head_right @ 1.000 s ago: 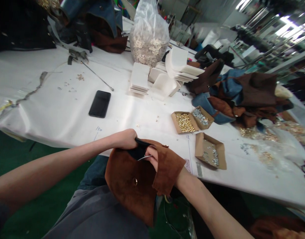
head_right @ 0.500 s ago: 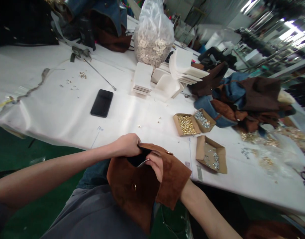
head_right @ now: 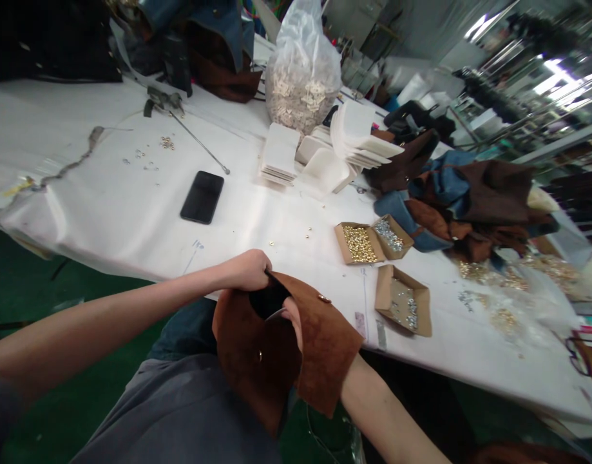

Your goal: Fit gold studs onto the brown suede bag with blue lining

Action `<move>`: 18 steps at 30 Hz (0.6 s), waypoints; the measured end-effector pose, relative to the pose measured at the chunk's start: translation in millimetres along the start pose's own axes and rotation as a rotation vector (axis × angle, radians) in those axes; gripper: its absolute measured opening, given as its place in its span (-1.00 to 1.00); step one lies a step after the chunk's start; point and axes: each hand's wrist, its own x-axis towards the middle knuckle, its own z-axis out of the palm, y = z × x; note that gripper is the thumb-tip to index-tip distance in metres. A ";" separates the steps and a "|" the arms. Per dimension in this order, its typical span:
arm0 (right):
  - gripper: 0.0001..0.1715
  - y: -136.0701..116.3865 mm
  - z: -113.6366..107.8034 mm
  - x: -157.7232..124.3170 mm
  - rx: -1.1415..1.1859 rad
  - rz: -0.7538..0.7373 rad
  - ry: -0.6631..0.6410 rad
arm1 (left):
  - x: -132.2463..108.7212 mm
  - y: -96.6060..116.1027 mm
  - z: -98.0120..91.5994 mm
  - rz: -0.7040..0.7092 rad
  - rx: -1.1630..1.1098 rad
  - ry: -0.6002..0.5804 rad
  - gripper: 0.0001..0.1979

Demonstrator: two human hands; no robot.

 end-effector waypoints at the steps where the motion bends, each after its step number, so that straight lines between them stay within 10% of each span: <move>1: -0.69 -3.1 -1.4 1.4 0.009 0.023 0.000 | 1.2 -3.0 -0.4 -0.014 -0.048 -0.016 -0.92; 11: -0.38 6.6 10.4 4.0 0.174 -0.087 0.021 | 10.0 -32.5 8.7 -0.078 -0.453 -0.170 -0.76; 18: -0.56 44.2 10.2 0.0 0.190 -0.111 -0.098 | 12.3 -26.4 7.6 -0.085 -0.531 -0.226 -0.77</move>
